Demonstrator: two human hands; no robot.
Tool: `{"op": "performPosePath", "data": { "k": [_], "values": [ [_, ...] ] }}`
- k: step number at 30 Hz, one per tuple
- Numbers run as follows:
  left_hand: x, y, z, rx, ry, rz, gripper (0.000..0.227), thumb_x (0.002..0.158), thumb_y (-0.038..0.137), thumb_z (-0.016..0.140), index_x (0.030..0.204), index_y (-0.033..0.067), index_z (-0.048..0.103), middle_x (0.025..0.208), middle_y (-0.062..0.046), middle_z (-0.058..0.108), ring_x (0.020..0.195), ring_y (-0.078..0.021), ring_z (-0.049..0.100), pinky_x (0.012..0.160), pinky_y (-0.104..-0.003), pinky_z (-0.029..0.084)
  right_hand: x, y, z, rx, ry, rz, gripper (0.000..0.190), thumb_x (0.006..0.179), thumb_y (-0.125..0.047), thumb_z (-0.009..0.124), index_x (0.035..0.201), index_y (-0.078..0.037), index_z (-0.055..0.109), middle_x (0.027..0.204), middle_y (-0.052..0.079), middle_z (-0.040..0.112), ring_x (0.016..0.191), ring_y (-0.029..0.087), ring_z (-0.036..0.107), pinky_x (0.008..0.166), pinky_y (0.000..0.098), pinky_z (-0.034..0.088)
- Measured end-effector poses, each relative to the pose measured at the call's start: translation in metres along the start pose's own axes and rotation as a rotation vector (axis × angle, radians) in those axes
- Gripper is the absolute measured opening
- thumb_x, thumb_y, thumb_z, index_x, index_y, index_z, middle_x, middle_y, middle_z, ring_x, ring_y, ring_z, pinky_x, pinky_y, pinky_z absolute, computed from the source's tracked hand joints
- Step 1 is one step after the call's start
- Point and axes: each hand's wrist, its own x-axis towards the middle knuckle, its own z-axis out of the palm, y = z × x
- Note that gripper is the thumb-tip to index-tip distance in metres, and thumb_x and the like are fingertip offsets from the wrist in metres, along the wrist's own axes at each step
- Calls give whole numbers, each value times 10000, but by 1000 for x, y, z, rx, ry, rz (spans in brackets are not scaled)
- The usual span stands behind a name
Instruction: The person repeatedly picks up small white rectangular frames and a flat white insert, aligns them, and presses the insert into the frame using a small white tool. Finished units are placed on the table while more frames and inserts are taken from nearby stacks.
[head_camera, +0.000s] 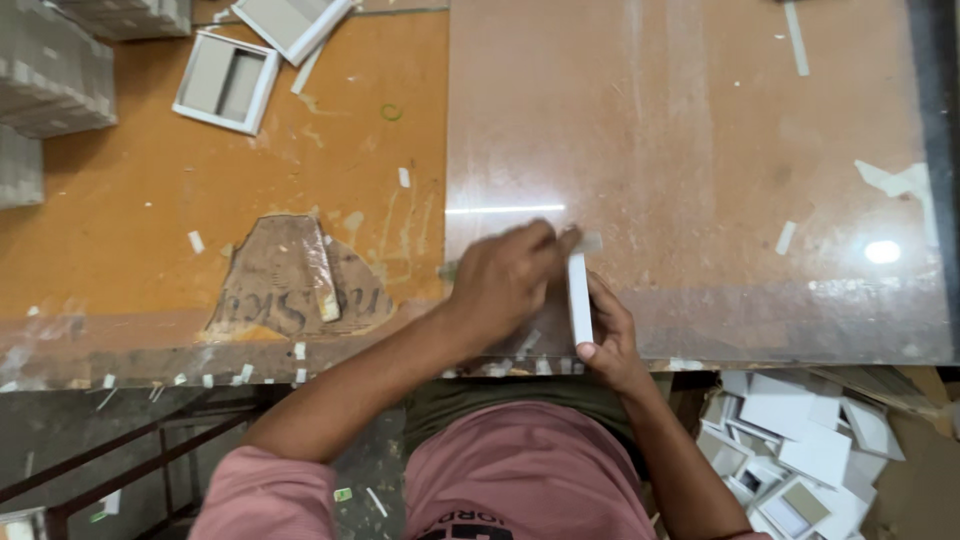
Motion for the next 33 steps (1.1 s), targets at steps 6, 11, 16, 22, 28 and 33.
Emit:
{"op": "performPosePath", "data": {
  "k": [6,11,16,22,28,33],
  "values": [
    [3,17,-2,-45,-61,65,500,856,43,672,1339,175,670,990,-66,686,800,-232,691,633,-368,561,7,-4,-14,-31,10,-70,1018,783,-498,791,1542,69,419,1491,174,508,1407,291,482,1210,402,346],
    [15,-18,1,-68,-17,-154,463,889,12,724,1337,117,667,950,-121,688,683,-243,679,570,-375,547,10,-23,-8,-302,-137,-288,818,811,-294,778,1535,15,552,1171,54,568,1184,208,533,1256,393,309],
    [-48,-19,53,-206,86,-23,533,886,-68,650,1397,82,626,1016,-129,657,771,-249,678,648,-345,564,2,-39,10,-275,-70,-65,595,844,-104,763,1365,79,541,1353,219,525,1324,333,501,1146,402,371],
    [-54,9,45,-332,37,-85,522,903,-59,627,1403,89,626,1034,-146,624,772,-225,668,669,-306,566,-15,-18,15,-99,156,111,420,1128,-305,533,1321,61,604,1168,108,630,1052,159,599,937,306,507],
    [13,3,9,79,9,-80,434,947,20,667,1373,102,669,1082,-181,649,703,-226,652,469,-310,494,-20,-17,17,-205,181,-64,657,1121,-443,522,1487,102,545,1118,29,550,969,104,499,849,238,423],
    [16,25,7,55,-19,56,526,863,116,660,1387,79,655,1070,-191,632,753,-277,651,523,-379,519,-16,-17,12,81,271,-6,697,1058,-485,574,1419,105,485,1171,74,588,966,117,544,821,254,450]
  ]
}}
